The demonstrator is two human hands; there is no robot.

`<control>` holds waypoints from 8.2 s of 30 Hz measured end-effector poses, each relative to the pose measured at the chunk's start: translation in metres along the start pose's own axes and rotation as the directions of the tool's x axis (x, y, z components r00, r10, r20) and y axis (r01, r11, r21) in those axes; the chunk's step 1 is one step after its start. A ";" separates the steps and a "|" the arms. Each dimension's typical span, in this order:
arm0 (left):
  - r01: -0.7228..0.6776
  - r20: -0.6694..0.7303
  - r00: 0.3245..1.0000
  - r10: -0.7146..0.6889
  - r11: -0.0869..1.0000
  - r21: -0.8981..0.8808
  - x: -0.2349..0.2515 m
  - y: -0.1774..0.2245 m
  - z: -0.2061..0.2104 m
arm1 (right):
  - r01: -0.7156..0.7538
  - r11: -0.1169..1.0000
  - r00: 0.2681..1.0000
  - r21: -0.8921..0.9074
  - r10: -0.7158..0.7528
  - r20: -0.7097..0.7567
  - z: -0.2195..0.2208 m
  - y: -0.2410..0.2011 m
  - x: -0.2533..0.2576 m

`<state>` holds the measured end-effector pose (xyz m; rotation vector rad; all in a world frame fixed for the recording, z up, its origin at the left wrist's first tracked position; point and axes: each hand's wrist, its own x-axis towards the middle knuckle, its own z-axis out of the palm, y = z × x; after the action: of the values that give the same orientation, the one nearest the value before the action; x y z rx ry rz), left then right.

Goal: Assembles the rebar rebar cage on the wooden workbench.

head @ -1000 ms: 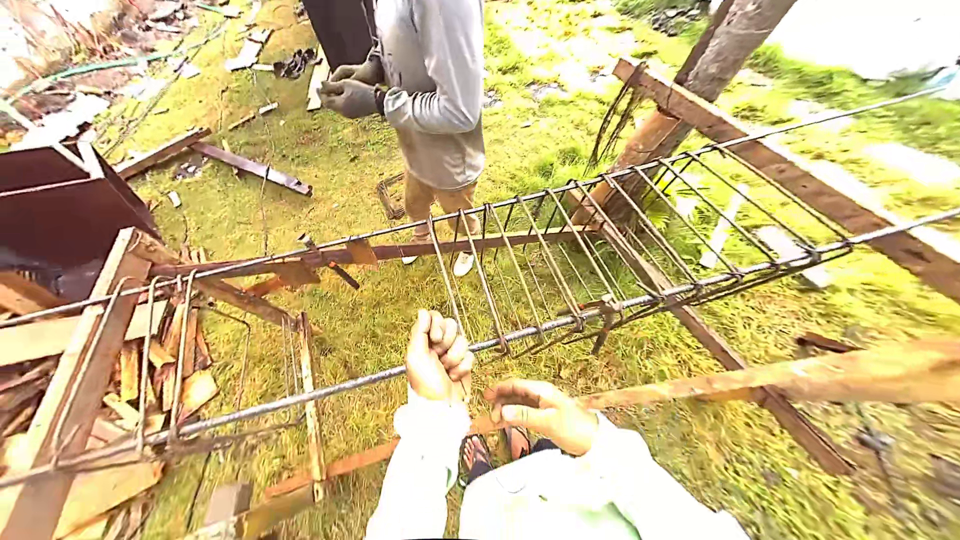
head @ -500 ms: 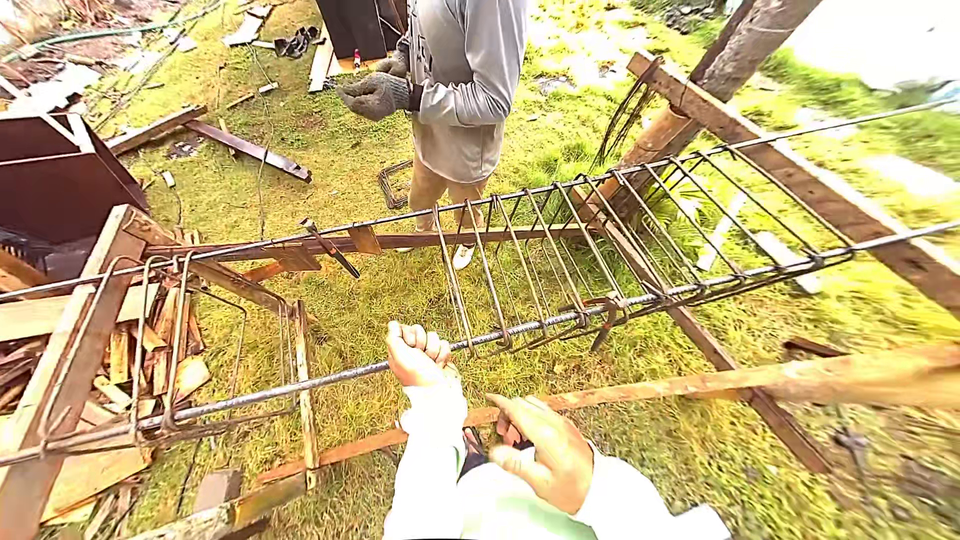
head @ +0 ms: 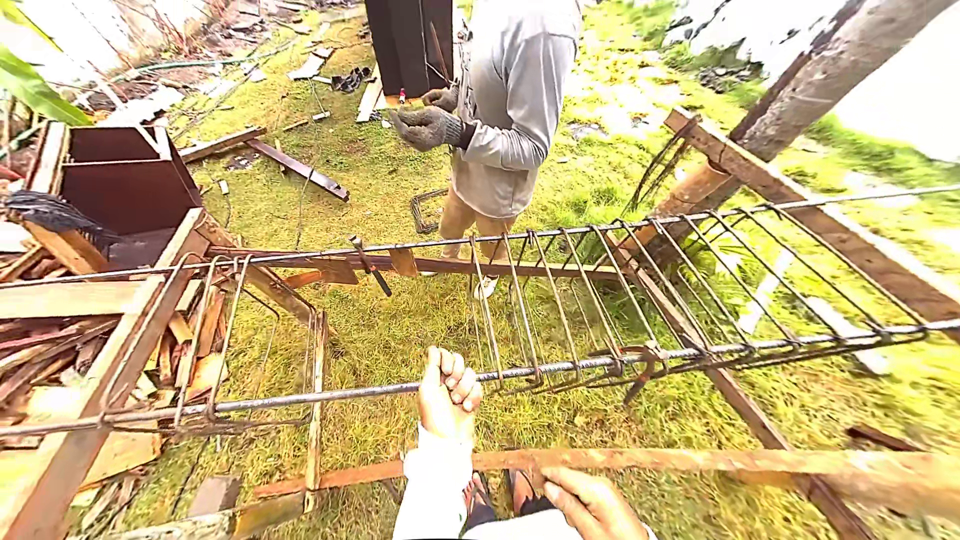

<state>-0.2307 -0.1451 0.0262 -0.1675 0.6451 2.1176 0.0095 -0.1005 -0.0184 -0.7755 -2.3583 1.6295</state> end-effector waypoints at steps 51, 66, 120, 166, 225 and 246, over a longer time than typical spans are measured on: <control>-0.597 0.651 0.665 -0.366 0.263 0.758 -0.054 0.027 0.026 | -0.018 0.984 0.993 -0.175 0.038 0.109 -0.072 -0.019 -0.040; -0.766 -0.026 0.561 -0.827 -0.531 0.363 -0.018 -0.046 0.064 | 0.043 0.999 0.999 -0.011 -0.043 -0.032 -0.076 0.023 -0.022; 0.081 -0.088 0.996 -0.013 -0.275 0.958 0.021 -0.098 -0.003 | -0.260 0.693 0.856 0.673 0.488 -0.171 -0.005 0.118 0.139; 0.216 -0.242 0.930 0.276 0.122 0.969 0.047 -0.137 -0.116 | -0.522 0.853 0.819 -0.006 0.499 -0.284 0.003 0.075 0.128; -0.124 -0.374 0.875 -0.306 -0.891 0.438 0.084 -0.098 0.059 | -0.441 0.894 0.843 0.074 0.441 -0.307 0.010 0.080 0.127; 0.022 -0.005 1.000 0.025 -0.710 0.704 0.075 -0.115 -0.028 | -0.421 0.906 0.879 0.041 0.419 -0.229 0.001 0.086 0.120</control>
<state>-0.1875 -0.0507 -0.0685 1.0341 2.4665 0.2332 -0.0652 -0.0180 -0.1149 -1.4808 -2.1330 1.5596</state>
